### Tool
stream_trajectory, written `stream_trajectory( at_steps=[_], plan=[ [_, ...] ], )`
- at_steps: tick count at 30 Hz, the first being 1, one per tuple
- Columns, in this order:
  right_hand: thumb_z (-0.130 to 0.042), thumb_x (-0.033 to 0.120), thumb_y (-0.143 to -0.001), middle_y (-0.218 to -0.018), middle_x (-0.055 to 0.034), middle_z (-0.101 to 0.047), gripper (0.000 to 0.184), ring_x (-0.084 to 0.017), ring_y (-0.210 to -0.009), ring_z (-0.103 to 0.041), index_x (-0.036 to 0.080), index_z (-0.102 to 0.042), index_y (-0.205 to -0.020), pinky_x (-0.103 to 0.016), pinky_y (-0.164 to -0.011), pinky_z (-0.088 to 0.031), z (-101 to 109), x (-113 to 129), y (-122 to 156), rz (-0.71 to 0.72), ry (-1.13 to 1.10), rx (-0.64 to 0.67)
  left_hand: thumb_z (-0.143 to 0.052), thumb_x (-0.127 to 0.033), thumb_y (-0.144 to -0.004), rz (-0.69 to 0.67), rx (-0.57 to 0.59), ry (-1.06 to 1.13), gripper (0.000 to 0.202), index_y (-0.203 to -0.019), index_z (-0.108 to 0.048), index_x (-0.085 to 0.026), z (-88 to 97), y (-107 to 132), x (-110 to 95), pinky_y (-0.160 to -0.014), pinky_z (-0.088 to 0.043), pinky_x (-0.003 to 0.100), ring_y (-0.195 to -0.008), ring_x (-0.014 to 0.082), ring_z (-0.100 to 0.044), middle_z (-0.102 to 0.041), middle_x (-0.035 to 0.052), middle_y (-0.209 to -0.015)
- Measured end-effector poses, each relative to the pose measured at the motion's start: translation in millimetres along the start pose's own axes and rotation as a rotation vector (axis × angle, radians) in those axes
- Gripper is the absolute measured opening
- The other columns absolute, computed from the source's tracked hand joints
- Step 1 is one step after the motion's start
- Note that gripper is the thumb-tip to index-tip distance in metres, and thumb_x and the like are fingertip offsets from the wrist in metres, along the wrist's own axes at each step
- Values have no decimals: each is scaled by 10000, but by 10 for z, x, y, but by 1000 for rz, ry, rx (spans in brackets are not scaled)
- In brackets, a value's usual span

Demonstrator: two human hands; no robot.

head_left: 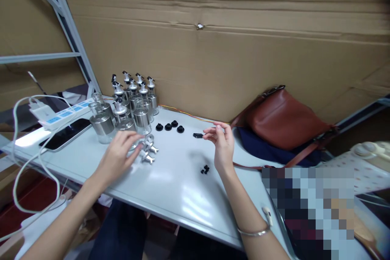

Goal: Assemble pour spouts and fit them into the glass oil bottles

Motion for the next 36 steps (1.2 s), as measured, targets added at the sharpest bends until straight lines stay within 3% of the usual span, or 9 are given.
stream_trajectory(
  at_steps=[3,9,15,18,22,24,26,30,36],
  plan=[
    [-628,459,-758,-628,31,-672,305,-108,-502,-602,200,-530,-884,-254,-561,-493,-5,3,1,-9,12,8,-546,-322,-894,-89,301,68,258,-1113,-619,-205,-46,68,-15,-875,-446,380,-1007,246,-531,-607,93,-1129],
    [-604,460,-776,-619,27,-674,293,-110,-514,-606,200,-532,-889,-246,-554,-485,1,14,-4,12,7,9,-459,-189,-907,-55,518,132,280,-1143,-610,-201,-181,139,9,-875,-469,360,-1011,232,-594,-644,93,-1110],
    [-592,451,-791,-617,32,-672,275,-108,-512,-602,206,-526,-896,-240,-549,-478,19,20,-10,21,14,1,-449,-112,-869,-93,753,194,343,-1183,-580,-152,-145,-88,-576,-835,-485,351,-967,249,-616,-609,120,-1075],
    [-595,441,-791,-611,35,-673,273,-107,-507,-601,206,-520,-908,-236,-544,-476,26,22,-20,27,14,-17,-514,-129,-823,-148,937,367,263,-1050,-645,-157,-203,-348,-882,-724,-480,287,-829,207,-631,-619,89,-1003],
    [-595,442,-788,-601,38,-671,274,-103,-504,-599,207,-514,-904,-230,-543,-474,39,12,-45,34,17,-35,-698,-185,-706,-174,1172,726,244,-948,-693,-158,-543,-625,-993,-630,-440,241,-673,150,-584,-635,28,-783],
    [-594,445,-787,-606,38,-671,278,-101,-507,-599,207,-516,-909,-230,-546,-476,46,7,-55,33,23,-36,-741,-233,-682,-24,1358,962,264,-929,-694,-153,-784,-641,-926,-575,-427,235,-585,127,-561,-618,-7,-655],
    [-597,449,-785,-614,35,-672,282,-102,-512,-600,207,-522,-908,-234,-553,-483,51,5,-60,28,30,-31,-778,-267,-650,128,1459,1196,291,-906,-695,-155,-990,-601,-832,-572,-428,235,-561,114,-565,-626,-21,-619],
    [-627,433,-769,-633,29,-662,264,-108,-542,-594,205,-555,-879,-253,-578,-493,58,19,-58,15,83,44,-866,-303,-548,385,1434,1511,447,-936,-691,-166,-1175,-498,-687,-631,-448,230,-598,95,-596,-654,-32,-648],
    [-694,352,-720,-559,24,-596,188,-99,-524,-515,165,-675,-731,-244,-544,-437,54,82,-27,-180,323,500,-828,-333,-632,579,1247,1832,379,-928,-688,-142,-1046,-516,-674,-714,-468,258,-686,113,-647,-675,11,-810]
  ],
)
Point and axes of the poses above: each hand's wrist, its own y-axis away from the middle knuckle, its own z-axis out of the back of the hand, x = y × z, the point moved 2 cm from there along -y, towards the middle knuckle
